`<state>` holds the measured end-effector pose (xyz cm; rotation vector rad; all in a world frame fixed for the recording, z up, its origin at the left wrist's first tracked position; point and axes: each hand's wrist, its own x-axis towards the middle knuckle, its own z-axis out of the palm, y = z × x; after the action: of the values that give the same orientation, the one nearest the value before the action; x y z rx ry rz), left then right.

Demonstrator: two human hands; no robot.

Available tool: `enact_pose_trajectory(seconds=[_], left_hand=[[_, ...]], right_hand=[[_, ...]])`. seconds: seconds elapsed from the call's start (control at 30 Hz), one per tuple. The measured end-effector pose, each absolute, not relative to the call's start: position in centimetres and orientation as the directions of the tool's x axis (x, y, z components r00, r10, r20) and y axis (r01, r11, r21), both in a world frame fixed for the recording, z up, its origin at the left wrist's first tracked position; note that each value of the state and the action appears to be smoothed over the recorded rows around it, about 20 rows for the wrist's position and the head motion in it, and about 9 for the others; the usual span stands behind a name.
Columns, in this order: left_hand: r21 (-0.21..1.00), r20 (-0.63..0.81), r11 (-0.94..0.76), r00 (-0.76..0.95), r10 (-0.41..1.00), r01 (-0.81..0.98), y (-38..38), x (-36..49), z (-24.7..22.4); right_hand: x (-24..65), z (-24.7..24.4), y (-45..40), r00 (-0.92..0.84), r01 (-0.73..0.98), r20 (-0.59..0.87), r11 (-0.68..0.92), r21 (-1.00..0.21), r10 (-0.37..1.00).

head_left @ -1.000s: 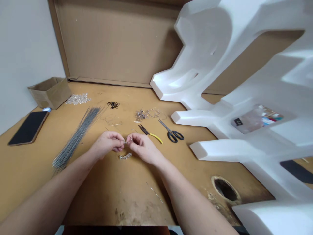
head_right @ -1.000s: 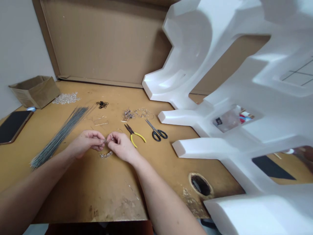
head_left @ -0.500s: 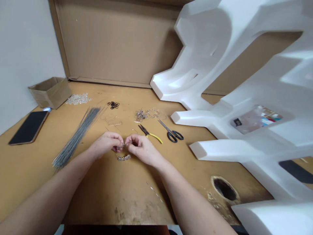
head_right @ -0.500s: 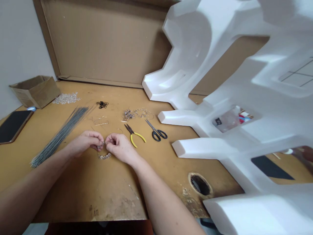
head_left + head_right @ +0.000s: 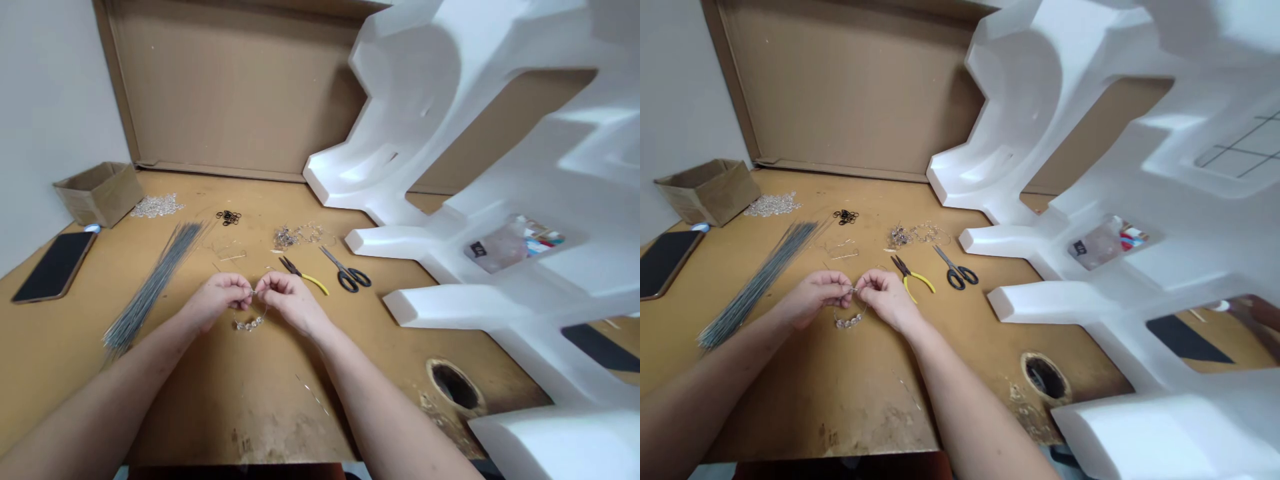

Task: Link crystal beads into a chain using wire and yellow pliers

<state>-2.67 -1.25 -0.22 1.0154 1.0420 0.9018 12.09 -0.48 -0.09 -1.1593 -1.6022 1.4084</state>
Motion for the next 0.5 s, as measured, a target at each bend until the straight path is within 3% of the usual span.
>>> enact_pose_trajectory(seconds=[0.5], left_hand=[[0.986,-0.135,0.151,0.199,0.971,-0.068,-1.15,-2.44,-1.17]], right_hand=[[11.84,0.52,-0.92,-0.285,0.037,-0.061,-0.053,-0.998,0.957]])
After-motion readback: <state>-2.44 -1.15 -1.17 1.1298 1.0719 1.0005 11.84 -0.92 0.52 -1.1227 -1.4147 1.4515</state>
